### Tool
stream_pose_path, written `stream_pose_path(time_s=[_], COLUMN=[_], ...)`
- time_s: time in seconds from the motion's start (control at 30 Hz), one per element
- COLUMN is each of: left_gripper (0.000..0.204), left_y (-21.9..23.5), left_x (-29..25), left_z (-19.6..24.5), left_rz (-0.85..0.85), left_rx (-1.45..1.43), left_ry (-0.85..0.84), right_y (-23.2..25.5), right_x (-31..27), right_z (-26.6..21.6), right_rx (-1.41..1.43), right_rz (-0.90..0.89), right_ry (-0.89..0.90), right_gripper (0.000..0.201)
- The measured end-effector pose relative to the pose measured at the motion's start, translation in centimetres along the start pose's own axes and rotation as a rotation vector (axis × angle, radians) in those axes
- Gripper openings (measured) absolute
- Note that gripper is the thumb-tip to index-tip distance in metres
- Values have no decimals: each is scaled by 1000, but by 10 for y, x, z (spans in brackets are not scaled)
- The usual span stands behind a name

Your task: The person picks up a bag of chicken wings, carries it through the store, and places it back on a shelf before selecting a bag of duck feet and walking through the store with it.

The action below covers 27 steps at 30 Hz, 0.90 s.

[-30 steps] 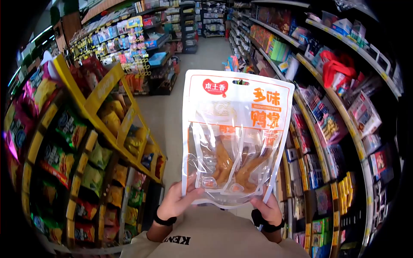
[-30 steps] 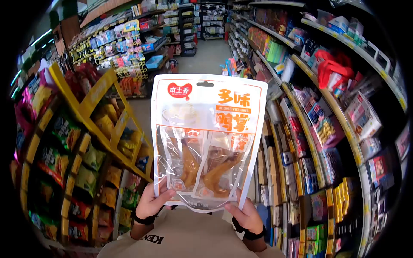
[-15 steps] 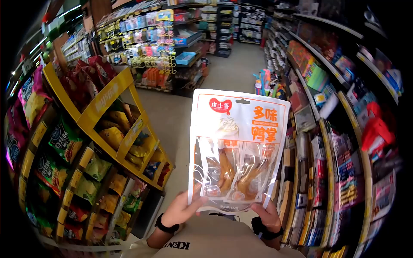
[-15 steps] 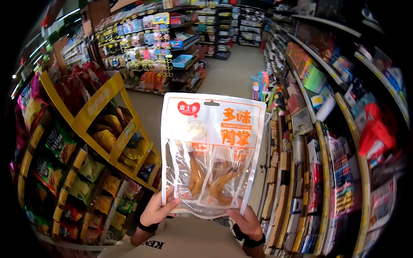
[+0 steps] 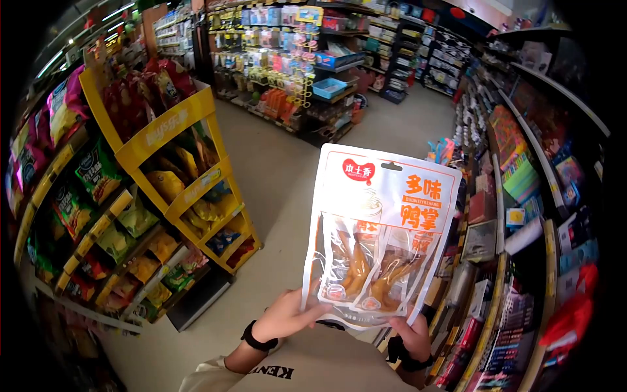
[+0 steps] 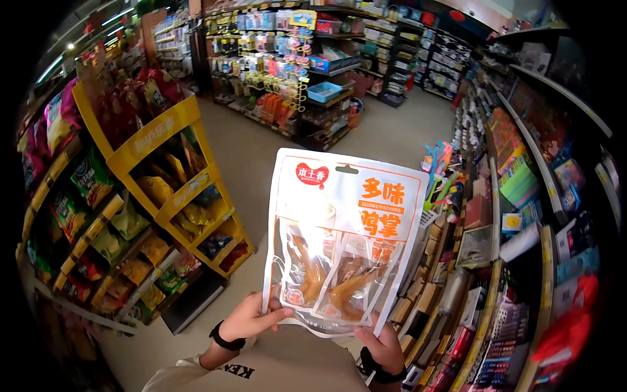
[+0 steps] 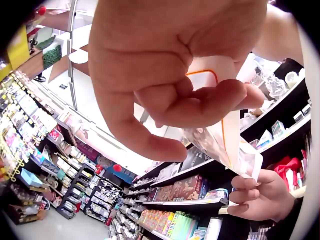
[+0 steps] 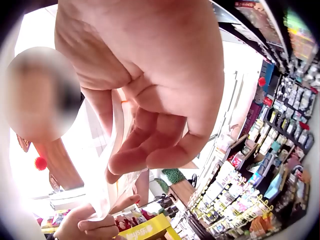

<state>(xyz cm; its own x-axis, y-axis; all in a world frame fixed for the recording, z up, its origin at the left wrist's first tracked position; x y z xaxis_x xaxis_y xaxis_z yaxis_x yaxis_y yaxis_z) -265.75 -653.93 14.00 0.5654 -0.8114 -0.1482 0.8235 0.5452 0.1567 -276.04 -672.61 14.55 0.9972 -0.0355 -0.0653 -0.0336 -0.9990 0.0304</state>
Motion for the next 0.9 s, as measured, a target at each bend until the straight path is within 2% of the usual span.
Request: stream_pose_path(time_s=[0.03,0.1,0.2,0.23,0.37,0.53,0.6,0.63,0.7,0.8,0.9], left_gripper=[58,45,45,44,43,39,38,37,37,36,51], left_y=[-1,-2,1,3,15,36,49,56,73,102,133], left_x=[2,4,8,10,24,60,80,92,115,152,186], left_z=[0,0,4,14,-3,2,2,-1,0,12,19], left_rz=[20,11,47,88,188,227,230,212,184,162,136], left_rx=[-1,-186,-309,-357,-571,-643,-645,-643,-638,-683,-669], left_ry=[9,-9,-7,-40,-19,-72,-76,-105,-133,-174,-187], right_y=[4,7,11,15,17,33,43,46,53,67,79], right_x=[5,13,29,36,60,98,117,129,153,194,225], right_z=[0,2,4,7,-2,-7,-5,-6,-16,-25,-40], right_rx=[8,21,167,126,128,180,-8,-9,174,166,218], right_rz=[-43,-102,-113,-146,-245,-237,-293,-289,-263,-261,-191], right_ry=[8,23,26,30,11,32,10,16,88,157,201], right_gripper=[35,37,42,42,43,46,48,48,48,52,55])
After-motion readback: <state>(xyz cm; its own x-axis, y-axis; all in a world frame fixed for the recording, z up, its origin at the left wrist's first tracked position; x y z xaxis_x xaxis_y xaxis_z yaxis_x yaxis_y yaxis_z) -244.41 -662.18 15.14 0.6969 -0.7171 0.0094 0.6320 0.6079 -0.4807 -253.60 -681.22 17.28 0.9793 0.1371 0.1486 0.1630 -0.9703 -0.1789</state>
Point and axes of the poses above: each hand's wrist, its own x-axis towards the middle knuckle, its own y-axis out of the back of the hand, z = x × y, the point moved 9 cm from there along x, towards the middle knuckle, and after that the axes turned 9 degrees about -z, right-handed, at the moved point
